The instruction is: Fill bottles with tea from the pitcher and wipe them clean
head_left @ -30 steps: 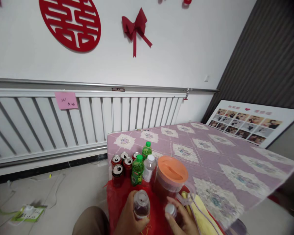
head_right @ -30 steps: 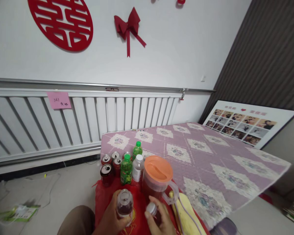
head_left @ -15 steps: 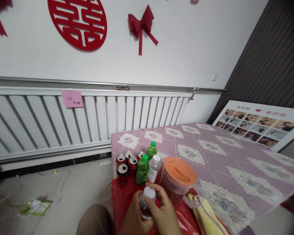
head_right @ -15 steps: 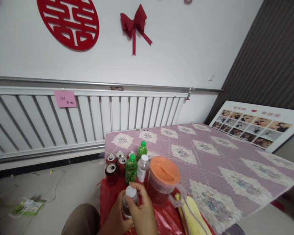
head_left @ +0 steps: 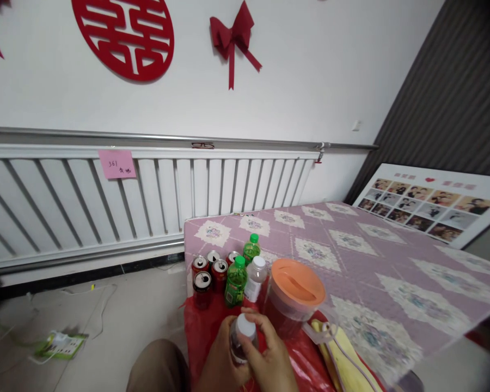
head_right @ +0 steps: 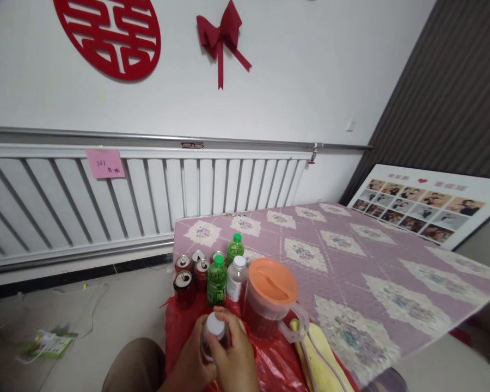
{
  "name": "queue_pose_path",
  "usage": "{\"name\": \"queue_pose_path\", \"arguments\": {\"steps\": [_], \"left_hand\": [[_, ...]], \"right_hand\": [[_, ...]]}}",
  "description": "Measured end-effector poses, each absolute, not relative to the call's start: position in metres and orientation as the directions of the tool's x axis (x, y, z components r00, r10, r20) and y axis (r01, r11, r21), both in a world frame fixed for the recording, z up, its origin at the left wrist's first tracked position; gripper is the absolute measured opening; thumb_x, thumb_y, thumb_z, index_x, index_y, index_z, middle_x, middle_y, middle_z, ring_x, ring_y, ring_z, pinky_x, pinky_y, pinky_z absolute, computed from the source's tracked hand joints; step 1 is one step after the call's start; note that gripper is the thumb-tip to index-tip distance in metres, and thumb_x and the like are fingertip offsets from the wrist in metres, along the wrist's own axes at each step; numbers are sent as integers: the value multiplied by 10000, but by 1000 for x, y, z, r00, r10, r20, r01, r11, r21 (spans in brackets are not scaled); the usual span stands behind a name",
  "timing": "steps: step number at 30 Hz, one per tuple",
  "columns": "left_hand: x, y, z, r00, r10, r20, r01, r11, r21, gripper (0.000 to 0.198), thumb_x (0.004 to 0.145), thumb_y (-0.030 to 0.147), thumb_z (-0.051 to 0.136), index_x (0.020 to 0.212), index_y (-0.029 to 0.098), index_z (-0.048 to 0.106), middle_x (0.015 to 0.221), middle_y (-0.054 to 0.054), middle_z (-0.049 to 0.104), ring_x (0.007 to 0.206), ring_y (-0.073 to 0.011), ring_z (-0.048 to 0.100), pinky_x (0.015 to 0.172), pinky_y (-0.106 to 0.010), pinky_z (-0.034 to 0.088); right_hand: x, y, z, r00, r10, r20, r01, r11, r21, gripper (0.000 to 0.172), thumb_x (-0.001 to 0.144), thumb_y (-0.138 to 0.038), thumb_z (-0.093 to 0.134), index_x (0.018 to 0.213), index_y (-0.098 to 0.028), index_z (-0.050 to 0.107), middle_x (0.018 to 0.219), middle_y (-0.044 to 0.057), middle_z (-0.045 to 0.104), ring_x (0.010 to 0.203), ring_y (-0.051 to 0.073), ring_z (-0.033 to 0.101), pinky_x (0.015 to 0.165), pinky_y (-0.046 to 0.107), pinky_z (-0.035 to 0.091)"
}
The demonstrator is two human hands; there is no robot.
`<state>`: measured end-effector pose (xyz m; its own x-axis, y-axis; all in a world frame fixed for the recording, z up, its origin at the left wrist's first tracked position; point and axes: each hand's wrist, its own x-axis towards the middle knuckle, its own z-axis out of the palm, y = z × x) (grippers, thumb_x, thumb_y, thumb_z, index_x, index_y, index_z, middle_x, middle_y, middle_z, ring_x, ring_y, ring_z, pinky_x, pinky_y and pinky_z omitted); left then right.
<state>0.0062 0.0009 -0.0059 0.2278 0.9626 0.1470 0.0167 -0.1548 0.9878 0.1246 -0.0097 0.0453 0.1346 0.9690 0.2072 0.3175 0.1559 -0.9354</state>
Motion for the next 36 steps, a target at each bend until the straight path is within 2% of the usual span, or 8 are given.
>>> {"name": "queue_pose_path", "arguments": {"steps": [5,12,18,20,23,27,33,36], "left_hand": [[6,0,-11,246,955,165,19,-175,984,664,670,161,708,1266,135,416,1255,-189,612,1075,-289,654,924,-348,543],[8,-1,-10,257,952,165,-53,-157,986,704,627,144,744,1256,164,429,1169,-144,653,997,-270,671,863,-338,556],[9,-1,-10,252,954,163,-115,-137,984,700,611,147,747,1231,182,425,1151,-121,637,1004,-276,662,857,-352,553],[9,-1,-10,260,955,143,-133,-111,985,716,604,164,769,1228,179,419,1149,-128,632,1009,-281,663,863,-362,554],[10,0,-11,259,957,134,-132,-102,986,715,606,170,779,1219,186,413,1161,-132,627,1020,-282,662,876,-375,552],[10,0,-13,253,957,140,-118,-113,987,703,614,168,751,1216,188,388,1184,-141,617,1018,-274,668,865,-368,556],[8,-1,-12,268,952,145,-83,-128,988,684,604,133,727,1201,181,397,1170,-132,629,1029,-271,663,857,-332,551],[9,-1,-14,229,957,176,-47,-170,984,656,610,134,722,1193,172,423,1119,-122,658,977,-263,669,819,-320,561]], "right_hand": [[121,-13,46,161,954,252,372,178,-911,268,708,-323,674,960,-248,724,1096,89,762,1063,275,689,949,378,534],[130,-15,70,29,986,165,400,140,-906,299,738,-292,651,1027,-238,706,1099,80,756,1054,273,690,938,380,528],[137,-11,87,-84,995,56,369,84,-926,599,720,-224,651,1316,-201,598,1326,108,664,1255,281,587,1087,433,418],[138,-10,87,-134,991,29,333,72,-940,615,734,-215,635,1345,-196,576,1357,107,643,1282,272,565,1104,428,400],[138,-8,83,-178,984,26,298,79,-951,543,764,-213,604,1307,-208,601,1354,84,644,1274,254,570,1099,406,404],[136,-5,75,-173,984,31,289,81,-954,453,753,-200,604,1204,-215,643,1224,59,709,1147,241,645,1008,360,473],[123,-5,72,-22,999,31,346,37,-937,387,675,-196,619,1062,-208,638,1078,69,735,1003,251,681,904,359,504],[116,-8,73,64,997,31,383,5,-924,286,659,-226,642,943,-219,605,958,61,729,902,259,684,825,364,517]]}}
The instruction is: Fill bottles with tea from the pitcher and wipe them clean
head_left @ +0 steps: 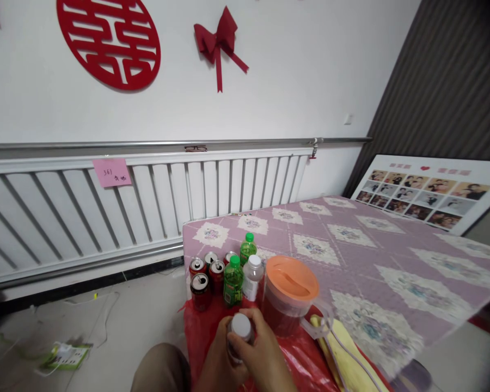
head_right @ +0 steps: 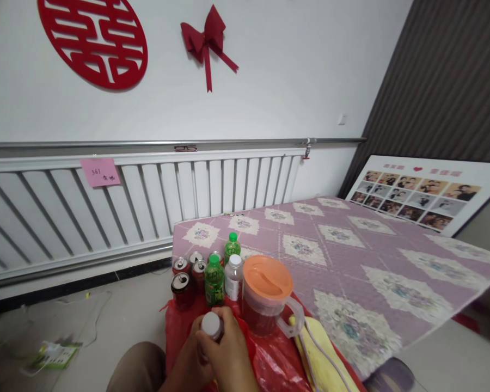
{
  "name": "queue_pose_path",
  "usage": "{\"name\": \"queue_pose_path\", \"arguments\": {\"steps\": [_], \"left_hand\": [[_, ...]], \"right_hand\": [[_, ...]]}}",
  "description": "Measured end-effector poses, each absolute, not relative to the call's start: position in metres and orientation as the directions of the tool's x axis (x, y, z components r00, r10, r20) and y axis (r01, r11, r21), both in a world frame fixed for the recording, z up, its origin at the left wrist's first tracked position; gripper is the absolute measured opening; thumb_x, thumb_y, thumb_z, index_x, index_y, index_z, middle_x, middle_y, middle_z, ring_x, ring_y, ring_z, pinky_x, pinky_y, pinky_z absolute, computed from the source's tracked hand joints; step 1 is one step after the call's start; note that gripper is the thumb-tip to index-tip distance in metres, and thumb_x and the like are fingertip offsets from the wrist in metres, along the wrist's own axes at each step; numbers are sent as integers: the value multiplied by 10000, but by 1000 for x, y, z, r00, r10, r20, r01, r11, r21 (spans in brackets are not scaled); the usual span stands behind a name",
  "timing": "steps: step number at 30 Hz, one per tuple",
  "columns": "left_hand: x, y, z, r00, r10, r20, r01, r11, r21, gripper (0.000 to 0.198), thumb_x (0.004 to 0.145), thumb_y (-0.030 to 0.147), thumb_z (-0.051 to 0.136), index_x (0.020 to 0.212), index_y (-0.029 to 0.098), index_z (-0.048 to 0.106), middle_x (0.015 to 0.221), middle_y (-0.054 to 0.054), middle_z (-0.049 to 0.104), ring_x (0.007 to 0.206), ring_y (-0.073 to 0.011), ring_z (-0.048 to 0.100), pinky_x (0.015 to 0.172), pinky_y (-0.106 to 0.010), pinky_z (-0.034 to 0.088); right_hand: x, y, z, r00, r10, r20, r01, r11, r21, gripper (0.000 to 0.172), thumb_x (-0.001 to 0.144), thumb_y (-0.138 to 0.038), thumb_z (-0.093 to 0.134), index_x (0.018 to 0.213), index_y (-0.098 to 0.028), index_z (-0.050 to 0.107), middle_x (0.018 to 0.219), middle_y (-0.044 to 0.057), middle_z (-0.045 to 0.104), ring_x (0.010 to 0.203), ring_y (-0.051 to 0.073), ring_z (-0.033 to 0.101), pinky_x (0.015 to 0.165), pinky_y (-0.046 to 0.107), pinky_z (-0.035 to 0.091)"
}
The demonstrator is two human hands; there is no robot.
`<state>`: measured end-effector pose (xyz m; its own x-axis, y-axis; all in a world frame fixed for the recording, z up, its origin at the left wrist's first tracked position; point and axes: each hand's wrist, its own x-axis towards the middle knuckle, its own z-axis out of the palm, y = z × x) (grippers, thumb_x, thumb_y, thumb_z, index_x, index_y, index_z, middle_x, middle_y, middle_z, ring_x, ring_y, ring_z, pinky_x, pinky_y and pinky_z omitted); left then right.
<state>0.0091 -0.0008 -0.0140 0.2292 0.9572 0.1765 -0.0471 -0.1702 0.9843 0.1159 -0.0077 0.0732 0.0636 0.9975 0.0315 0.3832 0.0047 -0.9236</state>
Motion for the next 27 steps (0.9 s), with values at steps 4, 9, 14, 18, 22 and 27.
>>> {"name": "queue_pose_path", "arguments": {"steps": [4,9,14,18,22,27], "left_hand": [[12,0,-17,191,961,202,-28,-200,979,609,605,125,729,1164,158,490,1066,-110,684,934,-265,681,820,-322,572],[10,-1,-9,187,954,235,36,-245,969,562,670,143,697,1196,151,498,1132,-140,680,994,-268,674,910,-347,554],[7,-2,-8,215,963,164,7,-169,986,667,630,143,716,1237,144,440,1139,-150,661,989,-271,673,860,-342,571],[7,-1,-12,203,967,154,-23,-153,988,663,601,156,730,1203,151,453,1124,-139,651,965,-260,675,836,-338,572],[7,-1,-9,216,960,177,9,-183,983,626,592,112,704,1174,159,478,1085,-111,674,959,-257,672,813,-313,572],[8,-1,-7,216,955,201,-22,-201,979,629,615,85,692,1205,171,493,1129,-116,676,996,-258,666,835,-307,568]], "right_hand": [[108,-9,71,163,986,43,414,-29,-910,206,652,-240,651,830,-246,546,817,30,700,780,248,677,725,346,522],[110,-10,62,169,985,32,331,-26,-943,549,622,-230,668,1160,-216,563,1070,70,729,990,264,694,873,351,537],[123,-15,64,3,1000,-21,191,-21,-981,605,698,-323,624,1286,-183,576,1393,113,608,1312,262,544,1107,381,412],[125,-15,65,16,1000,-11,137,-13,-990,475,691,-326,628,1149,-201,626,1220,107,707,1151,273,653,1006,396,494],[116,-10,62,112,993,45,201,22,-979,280,619,-230,648,893,-239,591,875,26,722,833,238,699,783,343,558],[113,-10,61,163,987,19,189,-12,-982,457,588,-192,661,1034,-232,571,966,41,718,887,235,700,807,330,561]]}}
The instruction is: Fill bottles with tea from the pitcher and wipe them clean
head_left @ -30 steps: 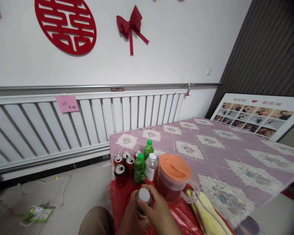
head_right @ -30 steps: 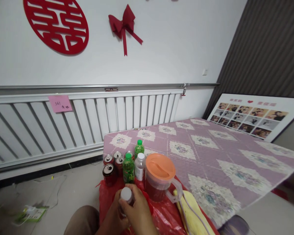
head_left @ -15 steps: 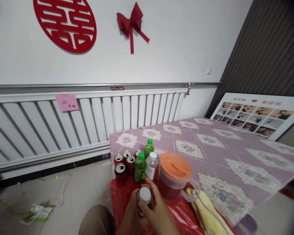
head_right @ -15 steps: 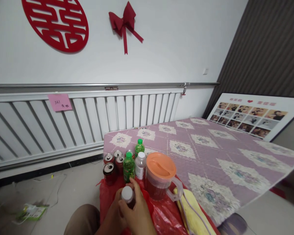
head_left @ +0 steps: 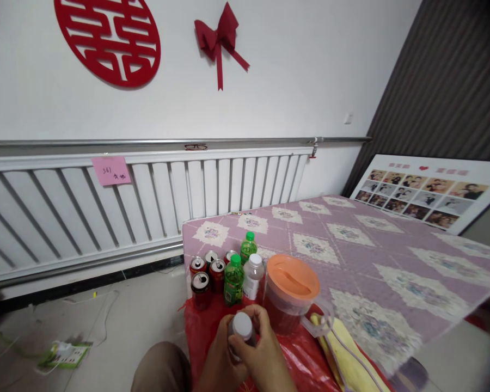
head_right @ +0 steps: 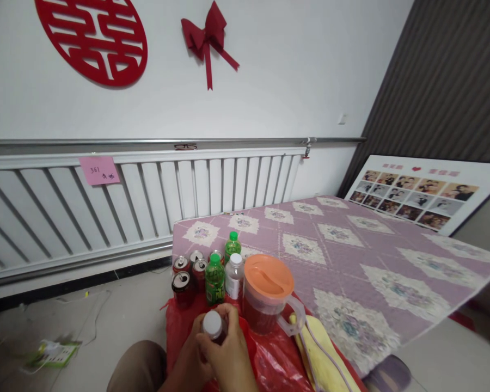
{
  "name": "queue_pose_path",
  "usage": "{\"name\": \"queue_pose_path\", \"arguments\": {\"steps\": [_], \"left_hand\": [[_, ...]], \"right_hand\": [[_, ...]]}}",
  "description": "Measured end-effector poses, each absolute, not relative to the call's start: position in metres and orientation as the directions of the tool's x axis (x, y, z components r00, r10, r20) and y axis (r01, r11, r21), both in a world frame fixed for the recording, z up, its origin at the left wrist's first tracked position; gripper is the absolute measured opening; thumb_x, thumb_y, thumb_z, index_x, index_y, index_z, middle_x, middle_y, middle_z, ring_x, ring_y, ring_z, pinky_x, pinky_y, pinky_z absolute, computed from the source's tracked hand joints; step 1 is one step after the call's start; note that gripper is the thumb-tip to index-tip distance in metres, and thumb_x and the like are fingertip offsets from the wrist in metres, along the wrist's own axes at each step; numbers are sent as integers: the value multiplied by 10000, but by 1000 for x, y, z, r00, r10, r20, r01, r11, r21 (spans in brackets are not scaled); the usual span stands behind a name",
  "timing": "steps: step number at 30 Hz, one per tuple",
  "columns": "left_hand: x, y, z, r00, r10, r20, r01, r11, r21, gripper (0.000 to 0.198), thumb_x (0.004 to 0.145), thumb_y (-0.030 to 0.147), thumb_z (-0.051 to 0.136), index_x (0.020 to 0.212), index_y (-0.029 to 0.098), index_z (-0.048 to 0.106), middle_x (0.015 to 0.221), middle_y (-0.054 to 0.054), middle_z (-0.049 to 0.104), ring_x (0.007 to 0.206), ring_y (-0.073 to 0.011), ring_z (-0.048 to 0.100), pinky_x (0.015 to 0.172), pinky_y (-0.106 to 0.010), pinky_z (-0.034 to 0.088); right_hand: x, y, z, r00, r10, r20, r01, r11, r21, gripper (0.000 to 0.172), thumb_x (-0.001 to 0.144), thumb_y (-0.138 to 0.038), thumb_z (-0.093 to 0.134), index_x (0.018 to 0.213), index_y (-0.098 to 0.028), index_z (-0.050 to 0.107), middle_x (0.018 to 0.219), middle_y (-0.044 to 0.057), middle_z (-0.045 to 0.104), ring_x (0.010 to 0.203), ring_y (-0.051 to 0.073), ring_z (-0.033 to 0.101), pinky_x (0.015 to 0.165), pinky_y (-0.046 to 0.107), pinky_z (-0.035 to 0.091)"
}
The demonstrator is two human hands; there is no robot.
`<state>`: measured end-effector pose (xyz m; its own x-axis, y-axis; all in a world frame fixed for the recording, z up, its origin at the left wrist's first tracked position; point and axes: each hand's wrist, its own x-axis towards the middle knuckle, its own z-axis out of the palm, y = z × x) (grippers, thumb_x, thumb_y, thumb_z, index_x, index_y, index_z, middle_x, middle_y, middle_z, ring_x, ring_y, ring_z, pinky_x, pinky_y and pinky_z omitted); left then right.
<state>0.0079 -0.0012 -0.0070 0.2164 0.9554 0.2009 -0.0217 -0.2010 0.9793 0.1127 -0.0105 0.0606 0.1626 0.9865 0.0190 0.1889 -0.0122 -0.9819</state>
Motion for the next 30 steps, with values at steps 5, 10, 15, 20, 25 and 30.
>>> {"name": "queue_pose_path", "arguments": {"steps": [5,10,15,20,25,30], "left_hand": [[8,-2,-13,198,965,170,-43,-165,985,666,613,140,728,1227,162,471,1114,-115,657,957,-240,672,822,-313,572],[7,-1,-17,197,966,168,-1,-171,985,647,609,120,701,1200,157,440,1099,-113,650,958,-251,673,822,-327,576],[7,0,-16,213,958,195,-31,-193,981,615,611,83,662,1184,169,454,1125,-110,659,1017,-265,666,852,-328,574],[8,-2,-10,229,957,178,-57,-170,984,645,620,85,669,1209,176,422,1147,-119,643,1005,-260,672,857,-336,568],[7,-3,-5,230,965,125,-34,-121,992,662,601,130,721,1193,175,429,1096,-109,640,956,-253,673,821,-337,570],[6,-3,-4,236,962,136,-22,-135,991,651,597,108,705,1191,163,446,1115,-121,652,989,-261,669,843,-325,559]], "right_hand": [[125,-16,67,29,999,-34,98,-36,-995,571,692,-315,669,1250,-216,595,1335,105,648,1255,258,592,1070,373,449],[123,-12,64,44,999,16,79,12,-997,373,663,-299,678,1028,-228,650,1055,64,748,1009,258,703,888,355,555],[113,-10,63,173,984,38,159,10,-987,326,572,-185,659,882,-245,581,844,7,709,805,225,699,742,316,568],[121,-16,70,81,997,-8,97,-16,-995,620,650,-248,672,1262,-226,582,1309,98,664,1229,259,609,1034,387,481],[128,-14,66,-6,1000,-5,146,-4,-989,432,728,-340,640,1140,-208,646,1210,96,711,1161,274,647,1004,392,500],[119,-9,57,59,997,40,172,29,-985,330,664,-241,640,990,-206,606,950,54,718,878,246,706,814,362,567]]}}
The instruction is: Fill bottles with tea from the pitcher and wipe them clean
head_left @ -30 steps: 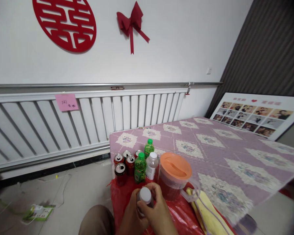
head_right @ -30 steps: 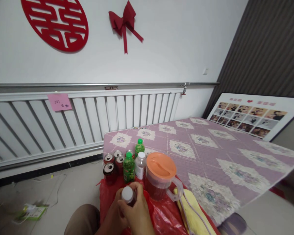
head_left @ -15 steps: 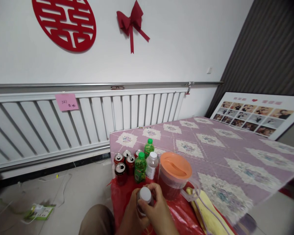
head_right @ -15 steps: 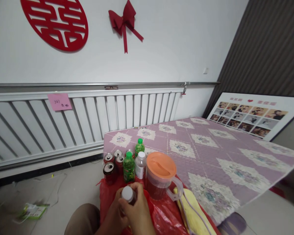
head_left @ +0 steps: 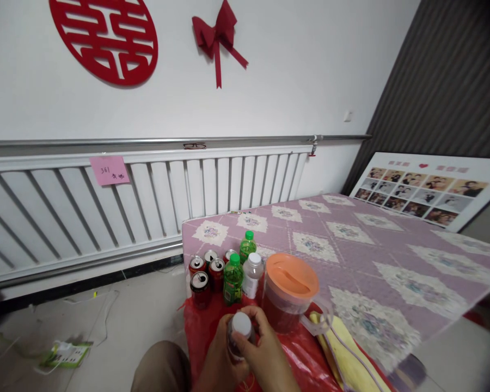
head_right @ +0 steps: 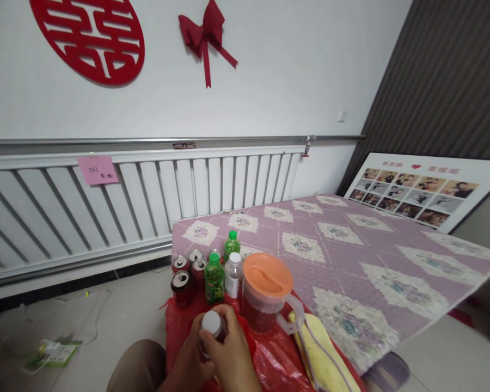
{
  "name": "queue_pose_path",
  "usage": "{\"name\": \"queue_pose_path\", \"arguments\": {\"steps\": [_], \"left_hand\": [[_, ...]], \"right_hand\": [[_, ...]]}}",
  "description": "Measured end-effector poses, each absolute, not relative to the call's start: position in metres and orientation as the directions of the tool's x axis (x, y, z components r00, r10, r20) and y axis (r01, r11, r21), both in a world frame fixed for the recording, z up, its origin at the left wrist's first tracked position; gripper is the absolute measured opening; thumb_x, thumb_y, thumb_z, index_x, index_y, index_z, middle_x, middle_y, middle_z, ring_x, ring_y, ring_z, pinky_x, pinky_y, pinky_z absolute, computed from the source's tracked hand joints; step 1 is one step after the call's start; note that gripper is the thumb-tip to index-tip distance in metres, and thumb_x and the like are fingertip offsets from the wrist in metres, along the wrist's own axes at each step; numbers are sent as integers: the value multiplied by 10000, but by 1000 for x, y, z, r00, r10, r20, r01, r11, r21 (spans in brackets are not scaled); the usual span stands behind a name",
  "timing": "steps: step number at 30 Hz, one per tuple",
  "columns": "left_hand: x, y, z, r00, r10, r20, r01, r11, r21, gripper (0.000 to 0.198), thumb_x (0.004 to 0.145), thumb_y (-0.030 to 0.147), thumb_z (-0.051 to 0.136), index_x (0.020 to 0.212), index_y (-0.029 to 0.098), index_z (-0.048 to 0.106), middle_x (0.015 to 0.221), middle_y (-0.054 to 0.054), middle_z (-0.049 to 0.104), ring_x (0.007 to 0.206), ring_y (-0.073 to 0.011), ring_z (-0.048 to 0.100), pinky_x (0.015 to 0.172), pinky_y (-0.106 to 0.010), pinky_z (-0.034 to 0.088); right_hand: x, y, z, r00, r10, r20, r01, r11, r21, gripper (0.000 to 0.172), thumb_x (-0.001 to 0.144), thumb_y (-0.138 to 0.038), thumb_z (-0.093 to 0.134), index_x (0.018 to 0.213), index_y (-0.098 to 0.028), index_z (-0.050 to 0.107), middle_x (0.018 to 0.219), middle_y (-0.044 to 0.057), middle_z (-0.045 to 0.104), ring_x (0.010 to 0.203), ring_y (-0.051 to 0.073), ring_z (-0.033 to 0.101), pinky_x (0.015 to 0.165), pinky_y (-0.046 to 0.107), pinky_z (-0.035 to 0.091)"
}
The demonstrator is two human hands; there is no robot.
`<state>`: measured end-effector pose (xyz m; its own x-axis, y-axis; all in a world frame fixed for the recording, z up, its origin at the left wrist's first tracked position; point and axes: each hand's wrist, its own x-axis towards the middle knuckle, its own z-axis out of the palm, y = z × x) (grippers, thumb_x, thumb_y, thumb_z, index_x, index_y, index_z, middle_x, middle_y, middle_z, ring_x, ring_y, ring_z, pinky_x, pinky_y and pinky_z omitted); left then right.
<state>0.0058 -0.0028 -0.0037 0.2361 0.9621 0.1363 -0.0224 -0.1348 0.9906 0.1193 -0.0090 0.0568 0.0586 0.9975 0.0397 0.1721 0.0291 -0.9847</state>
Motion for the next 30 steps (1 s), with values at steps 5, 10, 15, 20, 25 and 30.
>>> {"name": "queue_pose_path", "arguments": {"steps": [5,10,15,20,25,30], "left_hand": [[7,-2,-8,231,963,139,-44,-132,990,680,607,101,714,1215,175,418,1161,-137,642,1001,-264,675,822,-318,563],[8,-2,-13,221,959,177,-44,-172,984,648,646,149,726,1216,188,419,1133,-120,650,984,-253,680,848,-351,563],[7,-1,-15,170,963,209,-3,-211,977,538,702,183,713,1192,176,491,1128,-113,662,1048,-265,649,901,-368,549],[8,-2,-19,154,968,197,-28,-195,980,521,694,221,740,1152,188,495,1048,-99,685,1024,-283,654,867,-376,566],[6,-5,-19,193,974,123,19,-129,991,626,644,203,724,1213,186,465,1103,-106,666,962,-266,686,821,-362,582],[4,-8,-13,115,990,87,133,-102,986,602,627,204,690,1201,163,513,1074,-105,708,998,-293,686,900,-419,563]], "right_hand": [[119,-12,60,91,996,20,131,8,-991,492,665,-259,648,1152,-210,614,1219,101,692,1135,270,656,992,397,508],[120,-13,54,94,990,106,209,84,-974,389,695,-260,630,1079,-221,686,1173,97,704,1130,276,651,997,410,507],[111,-11,39,199,960,198,325,126,-937,348,711,-268,633,1050,-200,674,1153,115,669,1112,281,634,986,417,511],[107,-13,35,230,950,211,327,128,-936,352,714,-241,640,1061,-207,682,1165,107,672,1121,277,634,1004,412,505],[123,-26,33,270,949,163,216,106,-971,512,715,-251,674,1223,-217,622,1321,117,634,1245,285,586,1049,410,481],[175,-54,22,431,879,206,155,153,-976,253,853,-416,607,1023,-229,619,991,85,722,927,233,699,858,330,560]]}}
